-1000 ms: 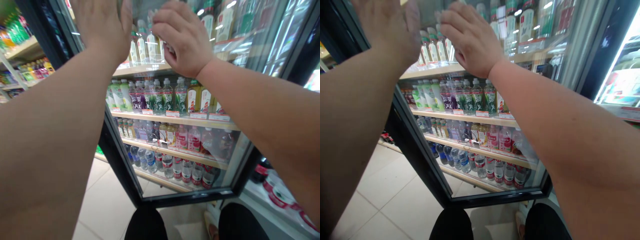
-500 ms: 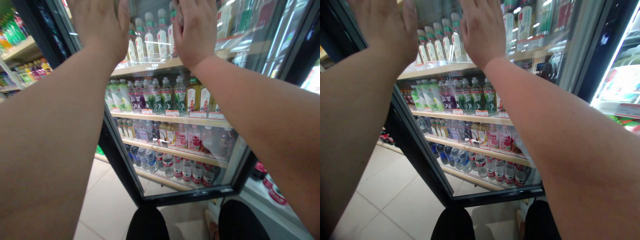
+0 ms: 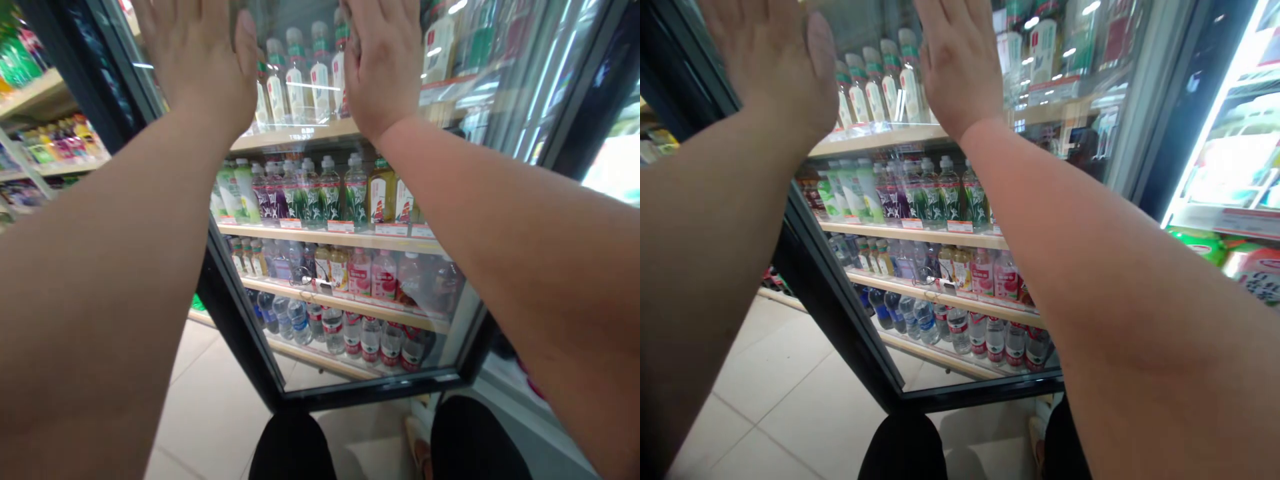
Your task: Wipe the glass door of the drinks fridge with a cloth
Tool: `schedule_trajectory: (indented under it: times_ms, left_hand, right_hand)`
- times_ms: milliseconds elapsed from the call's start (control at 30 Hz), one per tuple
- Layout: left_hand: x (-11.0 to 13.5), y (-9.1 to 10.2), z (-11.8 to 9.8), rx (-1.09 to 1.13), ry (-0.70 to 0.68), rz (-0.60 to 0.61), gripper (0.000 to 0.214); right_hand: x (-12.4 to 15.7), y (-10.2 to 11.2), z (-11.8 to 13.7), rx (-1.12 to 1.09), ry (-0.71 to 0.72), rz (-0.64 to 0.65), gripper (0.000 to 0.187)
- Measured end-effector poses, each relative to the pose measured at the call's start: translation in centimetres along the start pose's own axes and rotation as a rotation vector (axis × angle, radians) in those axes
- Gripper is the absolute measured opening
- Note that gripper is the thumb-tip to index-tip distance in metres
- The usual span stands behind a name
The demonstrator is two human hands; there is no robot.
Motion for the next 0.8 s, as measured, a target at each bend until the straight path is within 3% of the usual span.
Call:
schedule_trajectory:
  times_ms: [133, 300, 433, 500, 600, 700, 733, 800]
  left_hand:
    - [1.9, -0.2, -0.5, 0.070, -0.043, -0.046, 0.064]
    - [3.6, -1.8, -1.1, 0.299, -0.063, 0.036, 0.077]
    - [4.9, -1.1, -1.4, 0.451, 0.001, 0.043, 0.074]
    - [5.5, -0.4, -1.4, 0.535, 0.024, 0.013, 0.073]
    - [6.0, 0.4, -1.5, 0.669, 0.015, -0.028, 0.077]
    - [6.2, 0.3, -1.2, 0.803, 0.044, -0.023, 0.081]
    - [6.2, 0.2, -1.1, 0.837, 0.061, -0.016, 0.082]
    - [6.3, 0.0, -1.0, 0.887, 0.092, -0.003, 0.082]
  right_hand:
    - [0.5, -0.5, 1.2, 0.021, 0.047, 0.087, 0.067]
    - [5.7, -1.4, 4.7, -0.123, 0.388, 0.199, 0.070]
    - [8.1, -1.7, 5.0, -0.305, 0.494, 0.286, 0.068]
    - [7.3, -1.5, 4.1, -0.316, 0.437, 0.248, 0.065]
    - [5.5, -0.7, 1.5, -0.251, 0.155, 0.055, 0.063]
    - [6.5, -0.3, 0.5, -0.202, -0.072, -0.090, 0.065]
    - [7.3, -0.4, 1.1, -0.204, -0.062, -0.084, 0.065]
    - [9.0, -0.9, 3.3, -0.214, 0.089, 0.002, 0.065]
Point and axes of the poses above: each hand's wrist, its own x-axis away from the middle knuckle, its own y-axis out of the back of the hand, z = x × y, the point moved 10 cm from there along -x, towards the middle knuckle, and after that the axes turned 3 degrees about -z, right-handed, at the moved point
